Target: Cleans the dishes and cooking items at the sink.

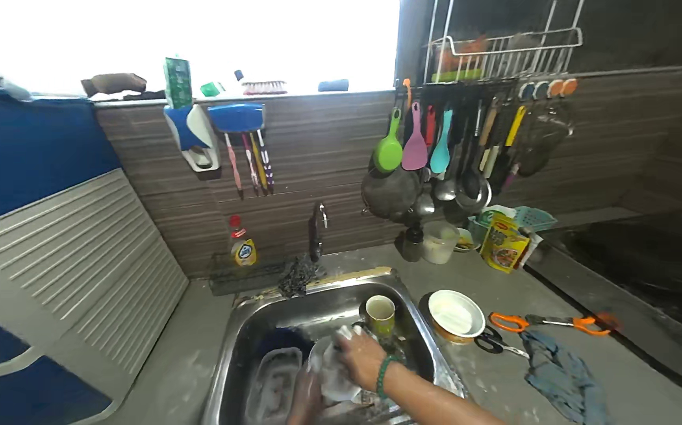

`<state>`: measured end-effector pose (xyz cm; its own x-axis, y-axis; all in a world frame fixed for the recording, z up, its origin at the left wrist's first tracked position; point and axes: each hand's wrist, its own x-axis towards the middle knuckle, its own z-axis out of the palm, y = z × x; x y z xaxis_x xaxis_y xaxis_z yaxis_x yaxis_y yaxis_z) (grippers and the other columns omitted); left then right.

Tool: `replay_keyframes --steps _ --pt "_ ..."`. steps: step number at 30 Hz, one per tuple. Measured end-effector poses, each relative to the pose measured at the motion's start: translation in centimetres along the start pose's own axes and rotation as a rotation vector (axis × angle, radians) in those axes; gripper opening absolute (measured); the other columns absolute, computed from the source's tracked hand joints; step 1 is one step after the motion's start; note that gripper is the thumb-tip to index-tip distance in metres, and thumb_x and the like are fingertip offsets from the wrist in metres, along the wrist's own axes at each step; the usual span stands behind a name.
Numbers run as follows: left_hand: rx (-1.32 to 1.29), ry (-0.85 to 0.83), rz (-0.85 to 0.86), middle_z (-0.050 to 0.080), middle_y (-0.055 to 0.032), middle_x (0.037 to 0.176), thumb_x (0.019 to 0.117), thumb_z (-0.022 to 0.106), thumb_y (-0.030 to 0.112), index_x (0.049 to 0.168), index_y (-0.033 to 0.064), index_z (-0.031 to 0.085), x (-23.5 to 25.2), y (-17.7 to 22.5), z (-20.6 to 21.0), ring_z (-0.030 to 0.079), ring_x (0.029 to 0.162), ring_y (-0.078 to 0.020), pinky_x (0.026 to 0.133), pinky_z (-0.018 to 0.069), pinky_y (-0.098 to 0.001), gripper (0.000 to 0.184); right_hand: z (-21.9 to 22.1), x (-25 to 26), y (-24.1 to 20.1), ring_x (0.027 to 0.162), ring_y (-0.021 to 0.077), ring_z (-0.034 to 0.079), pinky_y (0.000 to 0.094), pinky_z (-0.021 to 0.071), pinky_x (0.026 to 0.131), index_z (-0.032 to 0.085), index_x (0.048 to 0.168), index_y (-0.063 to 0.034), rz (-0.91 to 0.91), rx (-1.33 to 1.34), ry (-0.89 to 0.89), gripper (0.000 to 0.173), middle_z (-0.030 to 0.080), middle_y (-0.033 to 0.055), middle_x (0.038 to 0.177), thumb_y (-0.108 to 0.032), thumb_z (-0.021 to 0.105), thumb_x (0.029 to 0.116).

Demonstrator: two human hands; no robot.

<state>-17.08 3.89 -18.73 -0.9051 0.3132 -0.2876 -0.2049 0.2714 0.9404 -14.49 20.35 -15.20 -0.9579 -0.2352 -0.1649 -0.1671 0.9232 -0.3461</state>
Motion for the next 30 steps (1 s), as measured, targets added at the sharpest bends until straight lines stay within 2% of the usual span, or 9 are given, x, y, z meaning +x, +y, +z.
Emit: replay_keyframes --steps 5,10,13,15,20,22,24,27,30 --pt "-0.102 0.080 0.010 0.061 -0.0244 0.113 0.1130 0.029 0.021 0.137 -0.0109 0.048 0.9 0.2 0.2 0.062 0.097 -0.0245 0.088 0.0537 -0.0421 0.044 2.7 1.3 -2.9 0.120 0.0409 0.064 0.0532 0.0461 0.110 0.070 0.119 0.0077 0.082 0.511 0.234 0.030 0.068 0.0286 0.123 -0.012 0.062 0.0976" --pt "0.029 0.080 0.030 0.058 -0.0325 0.130 0.1122 0.032 0.019 0.138 -0.0134 0.049 1.9 1.1 0.3 0.059 0.118 -0.0342 0.104 0.0469 -0.0474 0.045 0.8 0.9 1.2 0.123 0.0411 0.064 0.0592 0.0482 0.107 0.071 0.124 -0.0001 -0.062 0.253 0.088 0.030 0.066 0.0223 0.133 -0.003 0.062 0.0962" --pt "0.024 0.084 0.082 0.062 -0.0275 0.121 0.1118 0.034 0.021 0.132 -0.0122 0.055 2.8 2.1 1.6 0.061 0.109 -0.0289 0.098 0.0489 -0.0433 0.044 0.8 1.3 -0.3 0.113 0.0378 0.068 0.0517 0.0507 0.105 0.073 0.113 0.0061 -0.021 0.420 0.279 0.025 0.071 0.0247 0.118 -0.008 0.060 0.0984" --pt "0.084 0.041 0.087 0.059 -0.0296 0.131 0.1108 0.036 0.017 0.138 -0.0118 0.051 3.3 1.8 0.4 0.059 0.120 -0.0326 0.106 0.0461 -0.0459 0.042 0.4 -0.1 0.2 0.109 0.0380 0.067 0.0513 0.0502 0.103 0.071 0.111 0.0087 -0.023 0.542 0.163 0.025 0.071 0.0264 0.111 -0.011 0.065 0.0988" --pt "0.433 0.071 0.016 0.056 -0.0316 0.140 0.1096 0.041 0.017 0.144 -0.0081 0.050 5.6 1.0 -5.2 0.053 0.133 -0.0406 0.114 0.0391 -0.0527 0.043 -7.3 -7.9 9.0 0.114 0.0371 0.066 0.0544 0.0506 0.105 0.071 0.119 0.0024 0.149 0.302 0.412 0.029 0.070 0.0225 0.118 -0.001 0.067 0.0906" --pt "0.595 0.053 -0.091 0.059 -0.0294 0.135 0.1094 0.043 0.021 0.142 -0.0043 0.052 6.4 0.8 -7.9 0.057 0.129 -0.0417 0.110 0.0426 -0.0571 0.042 -9.8 -11.4 13.8 0.097 0.0405 0.068 0.0620 0.0539 0.088 0.072 0.108 0.0008 0.275 0.093 0.606 0.023 0.071 0.0214 0.102 -0.004 0.071 0.0861" --pt "0.699 0.037 -0.179 0.060 -0.0277 0.135 0.1091 0.044 0.025 0.138 -0.0020 0.056 6.9 0.2 -9.6 0.057 0.129 -0.0420 0.107 0.0443 -0.0590 0.041 -11.3 -13.4 16.8 0.102 0.0486 0.067 0.0725 0.0478 0.091 0.074 0.107 0.0001 0.430 -0.053 0.534 0.024 0.071 0.0264 0.106 -0.011 0.077 0.0860" --pt "0.737 0.102 -0.216 0.049 -0.0309 0.145 0.1050 0.053 0.026 0.131 -0.0054 0.063 7.7 -1.2 -10.2 0.046 0.138 -0.0454 0.113 0.0400 -0.0569 0.041 -12.0 -9.9 14.8 0.131 0.0510 0.053 0.0739 0.0274 0.113 0.075 0.118 -0.0008 0.427 -0.004 0.445 0.035 0.064 0.0288 0.132 -0.017 0.078 0.0868" --pt "0.684 0.101 -0.272 0.042 -0.0346 0.151 0.1053 0.054 0.025 0.137 -0.0094 0.056 8.2 -2.3 -10.2 0.041 0.142 -0.0470 0.116 0.0367 -0.0553 0.047 -11.4 -0.4 10.1 0.123 0.0373 0.062 0.0552 0.0451 0.109 0.071 0.123 0.0022 0.269 0.329 0.458 0.031 0.068 0.0230 0.127 -0.012 0.067 0.0956"
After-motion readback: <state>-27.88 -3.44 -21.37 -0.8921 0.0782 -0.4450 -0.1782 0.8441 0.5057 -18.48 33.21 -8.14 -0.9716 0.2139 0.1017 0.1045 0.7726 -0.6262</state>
